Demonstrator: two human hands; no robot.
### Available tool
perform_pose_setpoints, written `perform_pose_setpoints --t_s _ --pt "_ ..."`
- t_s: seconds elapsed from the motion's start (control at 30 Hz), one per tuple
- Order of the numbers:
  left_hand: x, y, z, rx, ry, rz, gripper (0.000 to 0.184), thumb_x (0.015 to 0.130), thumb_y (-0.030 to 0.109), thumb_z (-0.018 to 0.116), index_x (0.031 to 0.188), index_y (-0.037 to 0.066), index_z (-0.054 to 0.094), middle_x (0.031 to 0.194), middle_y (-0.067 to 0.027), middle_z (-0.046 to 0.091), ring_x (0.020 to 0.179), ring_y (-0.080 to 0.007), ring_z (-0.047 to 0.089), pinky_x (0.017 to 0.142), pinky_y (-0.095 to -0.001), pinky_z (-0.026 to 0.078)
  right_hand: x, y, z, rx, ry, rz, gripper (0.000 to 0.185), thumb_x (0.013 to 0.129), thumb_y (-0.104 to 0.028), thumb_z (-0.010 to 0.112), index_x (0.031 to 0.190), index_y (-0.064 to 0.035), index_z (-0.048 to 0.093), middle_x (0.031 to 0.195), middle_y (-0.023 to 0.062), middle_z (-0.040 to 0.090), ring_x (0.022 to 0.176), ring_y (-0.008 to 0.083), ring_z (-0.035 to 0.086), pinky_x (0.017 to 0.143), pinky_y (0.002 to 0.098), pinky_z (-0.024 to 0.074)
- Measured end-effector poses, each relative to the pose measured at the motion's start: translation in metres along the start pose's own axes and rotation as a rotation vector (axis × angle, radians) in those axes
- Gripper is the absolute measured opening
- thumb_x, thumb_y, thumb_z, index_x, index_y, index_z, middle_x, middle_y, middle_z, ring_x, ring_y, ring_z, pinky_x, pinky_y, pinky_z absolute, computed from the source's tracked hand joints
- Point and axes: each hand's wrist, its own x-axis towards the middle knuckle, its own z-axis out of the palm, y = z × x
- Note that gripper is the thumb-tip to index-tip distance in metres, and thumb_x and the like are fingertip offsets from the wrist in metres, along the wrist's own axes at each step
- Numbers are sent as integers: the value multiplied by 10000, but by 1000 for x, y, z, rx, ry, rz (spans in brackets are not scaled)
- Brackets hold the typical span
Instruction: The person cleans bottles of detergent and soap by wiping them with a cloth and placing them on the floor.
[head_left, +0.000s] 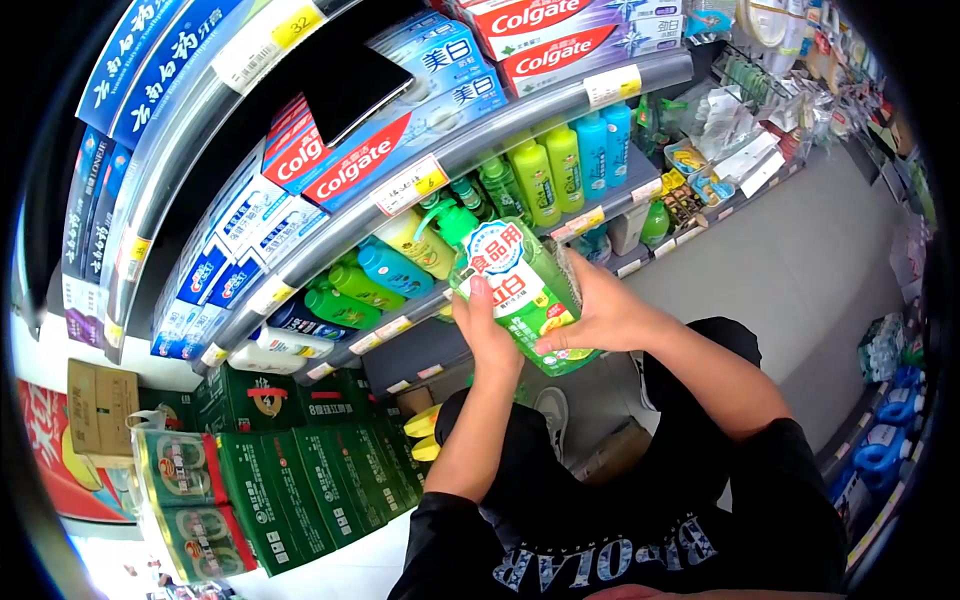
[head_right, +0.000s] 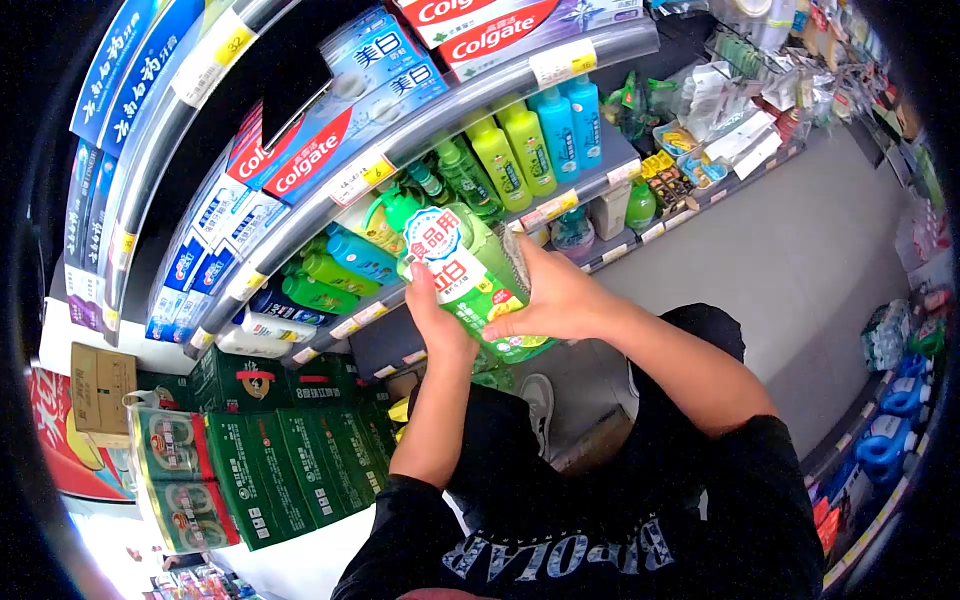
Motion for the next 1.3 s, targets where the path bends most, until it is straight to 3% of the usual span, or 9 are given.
perform_pose_setpoints --t_s 0.23,0.4,0.5,0.57,0.67,0.83,0.97,1.1,1.3 --pt "-7 1 -9 17 -81 -4 686 1003 533 498 1430 4 414 1388 -153 542 1216 -271 591 1038 -419 480 1 -2 0 18 11 -51 904 666 -275 925 1369 28 444 1263 204 646 1162 289 639 1011 396 480" --pt "9 25 -15 145 -45 287 741 978 566 495 1480 35 372 1401 -145 511 1295 -300 488 1126 -436 360 -1 -2 -10 -33 -18 -148 872 644 -305 921 1311 40 477 1173 226 672 1091 329 666 961 411 499" --pt "14 84 -12 355 -77 219 677 941 448 626 1426 2 469 1238 -114 599 1081 -216 586 971 -356 448 1 -8 -20 -174 -117 -168 868 631 -339 917 1284 39 488 1138 246 663 1061 380 657 925 428 504" --pt "14 117 -22 589 -218 129 380 983 286 618 1222 -7 655 1038 -92 650 934 -139 602 857 -264 457 -4 -5 -19 -301 -198 -122 872 617 -341 923 1282 25 494 1148 244 643 1081 389 628 925 429 489" --pt "15 139 -25 1027 -436 195 161 957 116 663 960 -44 677 835 -39 611 792 -98 525 712 -251 413 -1 -3 -16 -516 -266 -178 865 622 -389 898 1259 33 492 1057 245 626 1010 439 599 876 474 485" --pt "4 147 -21 1320 -344 458 272 900 143 753 750 -27 604 653 -74 558 583 -145 479 549 -288 371 8 13 -5 -565 -239 -412 895 637 -391 885 1305 30 463 1094 235 604 1013 418 600 876 472 479" --pt "-7 151 5 1416 -442 716 214 816 71 810 733 8 623 655 -91 590 565 -208 563 513 -300 424 17 13 -17 -579 -250 -312 634 696 -302 855 1153 51 595 1072 221 628 1028 415 606 881 460 481" --pt "-10 146 -7 1561 -582 684 205 793 57 822 751 13 627 695 -86 589 601 -227 583 545 -314 460 22 16 -34 -453 24 -404 248 827 -201 705 928 19 654 819 223 634 807 397 630 720 457 480" --pt "-32 149 -46 1647 -611 441 249 731 50 856 769 -11 617 799 -105 602 705 -250 607 614 -328 479 12 10 -44 -416 74 -294 207 880 -185 657 960 6 653 835 215 637 769 389 603 702 438 472"
